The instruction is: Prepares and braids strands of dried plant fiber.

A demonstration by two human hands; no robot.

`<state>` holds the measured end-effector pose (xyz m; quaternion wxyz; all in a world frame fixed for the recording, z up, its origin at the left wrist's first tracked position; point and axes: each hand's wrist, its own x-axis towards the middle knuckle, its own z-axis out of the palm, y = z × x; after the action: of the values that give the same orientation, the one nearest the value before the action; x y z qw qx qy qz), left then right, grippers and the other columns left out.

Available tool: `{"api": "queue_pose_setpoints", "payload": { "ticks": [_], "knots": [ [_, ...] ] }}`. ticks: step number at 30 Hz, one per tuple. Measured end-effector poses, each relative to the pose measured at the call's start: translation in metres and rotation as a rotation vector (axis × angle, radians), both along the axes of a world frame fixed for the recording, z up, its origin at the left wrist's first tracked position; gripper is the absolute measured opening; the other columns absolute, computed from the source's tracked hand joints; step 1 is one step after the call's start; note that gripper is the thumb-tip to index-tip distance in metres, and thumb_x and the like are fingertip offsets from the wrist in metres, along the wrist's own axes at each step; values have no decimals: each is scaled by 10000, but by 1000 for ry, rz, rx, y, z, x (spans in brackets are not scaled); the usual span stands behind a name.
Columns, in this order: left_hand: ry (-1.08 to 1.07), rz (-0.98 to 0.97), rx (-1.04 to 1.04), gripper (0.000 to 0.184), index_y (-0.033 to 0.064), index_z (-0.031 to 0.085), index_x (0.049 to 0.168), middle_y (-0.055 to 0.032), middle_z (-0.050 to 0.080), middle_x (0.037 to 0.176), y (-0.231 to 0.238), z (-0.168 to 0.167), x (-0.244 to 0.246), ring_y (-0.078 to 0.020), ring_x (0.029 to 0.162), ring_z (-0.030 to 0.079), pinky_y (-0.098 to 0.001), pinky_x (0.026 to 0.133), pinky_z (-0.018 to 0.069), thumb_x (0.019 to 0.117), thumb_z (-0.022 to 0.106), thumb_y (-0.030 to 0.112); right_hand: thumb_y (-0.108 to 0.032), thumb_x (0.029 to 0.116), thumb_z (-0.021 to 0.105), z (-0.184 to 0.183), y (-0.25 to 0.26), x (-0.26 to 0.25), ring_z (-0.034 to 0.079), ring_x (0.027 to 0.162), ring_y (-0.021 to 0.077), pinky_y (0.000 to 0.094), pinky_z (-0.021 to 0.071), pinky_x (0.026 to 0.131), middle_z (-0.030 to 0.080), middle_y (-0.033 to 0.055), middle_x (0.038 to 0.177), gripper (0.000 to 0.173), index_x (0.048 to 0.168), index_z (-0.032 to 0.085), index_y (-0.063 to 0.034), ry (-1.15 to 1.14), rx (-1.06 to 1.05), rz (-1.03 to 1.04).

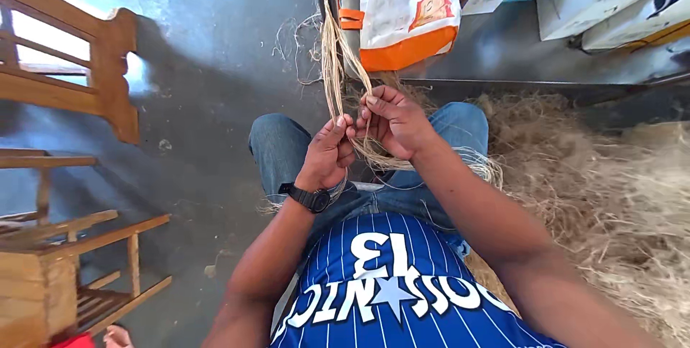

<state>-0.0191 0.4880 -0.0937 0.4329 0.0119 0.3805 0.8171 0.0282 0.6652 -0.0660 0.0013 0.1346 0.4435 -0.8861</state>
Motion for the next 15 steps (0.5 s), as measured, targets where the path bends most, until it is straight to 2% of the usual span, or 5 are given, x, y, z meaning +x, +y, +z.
{"api": "queue_pose_setpoints", "payload": {
  "ticks": [4,9,11,14,15],
  "knots": [
    [13,-25,30,263,179,573,1053,41,562,778,-10,16,-8,-21,491,402,-149,413,321,1132,336,258,-130,1094,465,19,16,-11,701,759,186,400,631,795,672,43,835,160,1084,600,-44,-29,110,-117],
    [-11,-41,157,308,198,578,1057,53,575,786,-35,36,-21,-22,508,457,-147,433,397,1135,294,289,-203,1127,366,30,54,-16,643,679,153,368,627,741,584,7,770,199,1077,537,-115,-22,-79,-332],
    [-3,-46,192,309,191,579,1051,39,590,793,-37,37,-21,-33,519,481,-158,447,425,1133,299,291,-237,1136,309,33,47,-9,580,630,110,322,603,709,527,-27,731,266,1043,537,-139,49,-152,-274],
    [80,-73,75,308,199,600,1089,32,610,862,-38,36,2,-10,531,467,-136,441,398,1131,333,347,-268,1114,356,35,13,27,650,772,133,451,588,903,594,-37,774,258,1035,580,-169,149,-109,0],
    [84,-102,45,303,208,606,1092,34,612,875,-39,35,11,-13,554,493,-143,456,426,1126,351,368,-278,1099,407,34,1,43,654,787,139,459,585,907,600,-32,784,225,1029,589,-167,157,-105,75]
  ]
}}
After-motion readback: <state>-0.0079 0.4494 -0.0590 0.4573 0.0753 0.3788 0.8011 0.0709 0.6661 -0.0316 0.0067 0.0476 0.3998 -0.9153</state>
